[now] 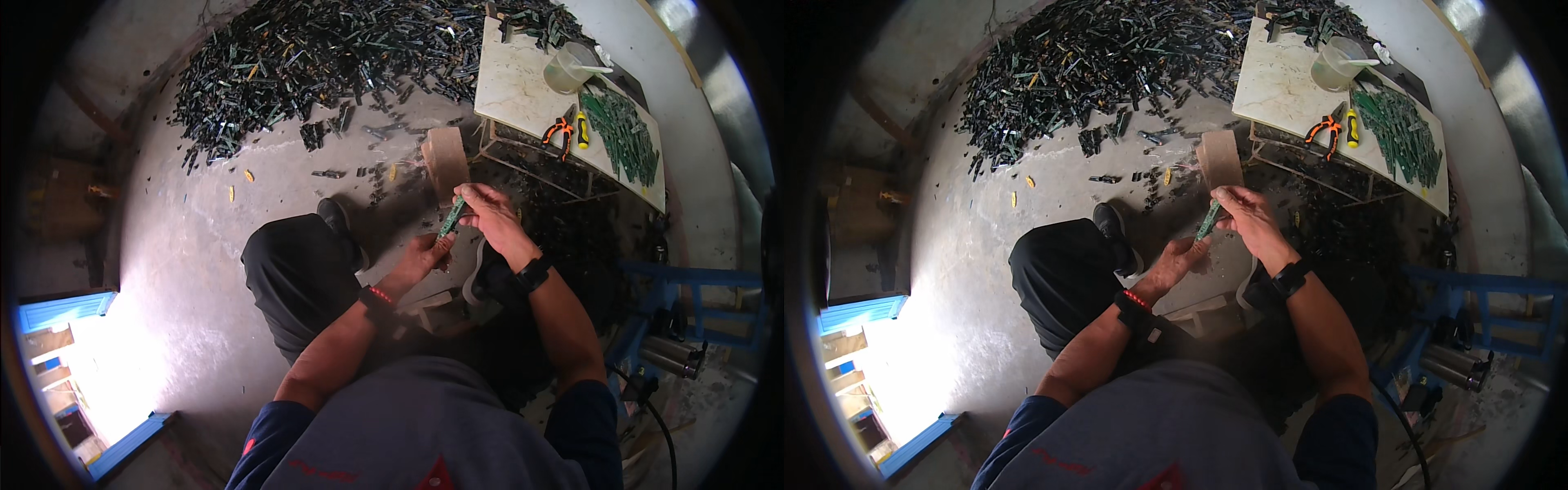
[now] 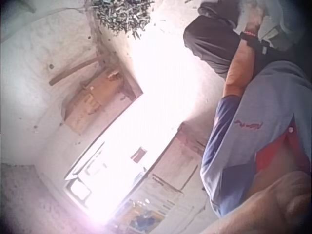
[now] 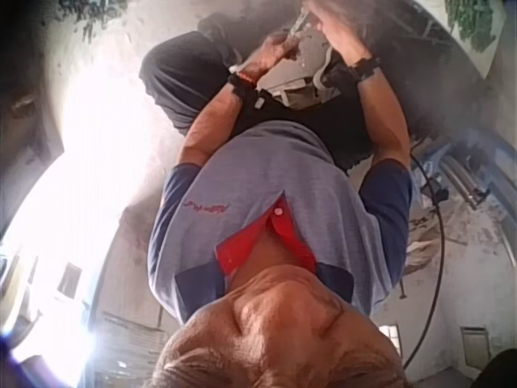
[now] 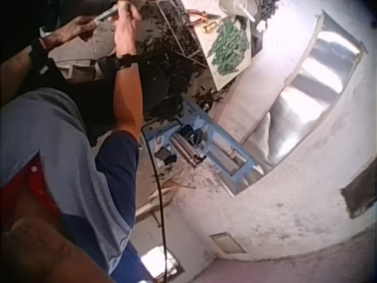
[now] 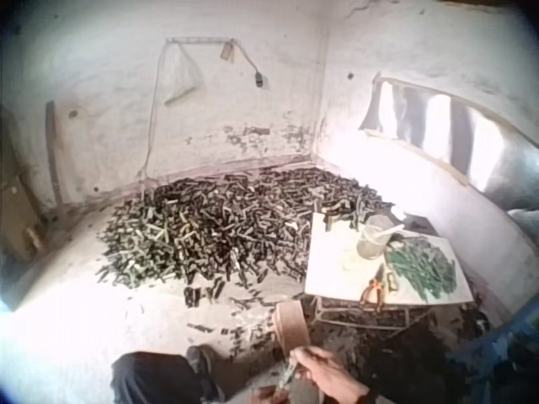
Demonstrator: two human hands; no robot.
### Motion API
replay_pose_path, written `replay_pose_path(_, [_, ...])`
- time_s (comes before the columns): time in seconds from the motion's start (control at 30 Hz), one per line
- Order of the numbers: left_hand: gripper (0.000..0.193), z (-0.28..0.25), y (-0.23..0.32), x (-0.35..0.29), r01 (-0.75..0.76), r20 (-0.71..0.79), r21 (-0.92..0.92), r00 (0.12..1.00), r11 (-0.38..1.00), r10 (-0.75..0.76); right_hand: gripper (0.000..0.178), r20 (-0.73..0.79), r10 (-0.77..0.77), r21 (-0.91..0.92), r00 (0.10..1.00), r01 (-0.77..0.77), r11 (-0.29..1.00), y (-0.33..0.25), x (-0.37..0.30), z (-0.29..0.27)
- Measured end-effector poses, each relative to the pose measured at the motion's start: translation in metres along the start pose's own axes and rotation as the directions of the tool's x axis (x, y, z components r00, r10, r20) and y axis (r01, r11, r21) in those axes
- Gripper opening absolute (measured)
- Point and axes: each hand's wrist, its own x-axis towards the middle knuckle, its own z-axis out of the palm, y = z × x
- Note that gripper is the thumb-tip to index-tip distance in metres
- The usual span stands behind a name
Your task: The person sits on the floor and disassembles small electronic components using pliers and a screwdriver. They remove parts from circuit boards and place them on a nearby table, while debris accumulates on the floor.
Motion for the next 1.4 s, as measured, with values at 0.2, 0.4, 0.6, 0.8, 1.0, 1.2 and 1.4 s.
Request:
replay_pose_path(0.2, [0.059,0.002,-0.001,-0.001,0.008,0.030,-0.107,1.000,0.994,-0.005,0.031,0.030,-0.037,-0.010,0.999,0.037,0.999,0.005,0.004,-0.006])
replay_pose_path(0.4, [0.058,0.000,-0.004,0.002,0.023,0.096,-0.238,0.995,0.971,0.000,0.031,0.029,-0.050,-0.007,0.998,0.051,0.999,0.003,0.004,-0.009])
replay_pose_path(0.6, [0.056,-0.002,-0.010,0.006,0.021,0.120,-0.307,0.993,0.951,0.017,0.032,0.010,-0.061,0.020,0.998,0.061,0.998,0.002,0.006,-0.011])
replay_pose_path(0.8, [0.057,-0.002,-0.012,0.006,0.031,0.068,-0.298,0.998,0.954,-0.011,0.031,0.013,-0.054,0.020,0.998,0.053,0.998,-0.001,0.004,-0.011])
replay_pose_path(1.0, [0.057,-0.002,-0.013,0.007,0.043,0.063,-0.325,0.998,0.945,-0.024,0.030,0.033,0.022,-0.022,0.999,-0.021,1.000,0.001,0.005,-0.009])
replay_pose_path(1.2, [0.054,-0.001,-0.007,0.006,0.060,0.065,-0.327,0.997,0.943,-0.040,0.033,0.073,0.036,-0.049,0.997,-0.032,0.998,0.001,0.003,-0.006])
replay_pose_path(1.4, [0.058,-0.001,-0.007,0.005,0.038,0.068,-0.265,0.997,0.964,-0.020,0.036,-0.103,0.048,-0.174,0.994,-0.065,0.983,-0.006,-0.004,0.005])
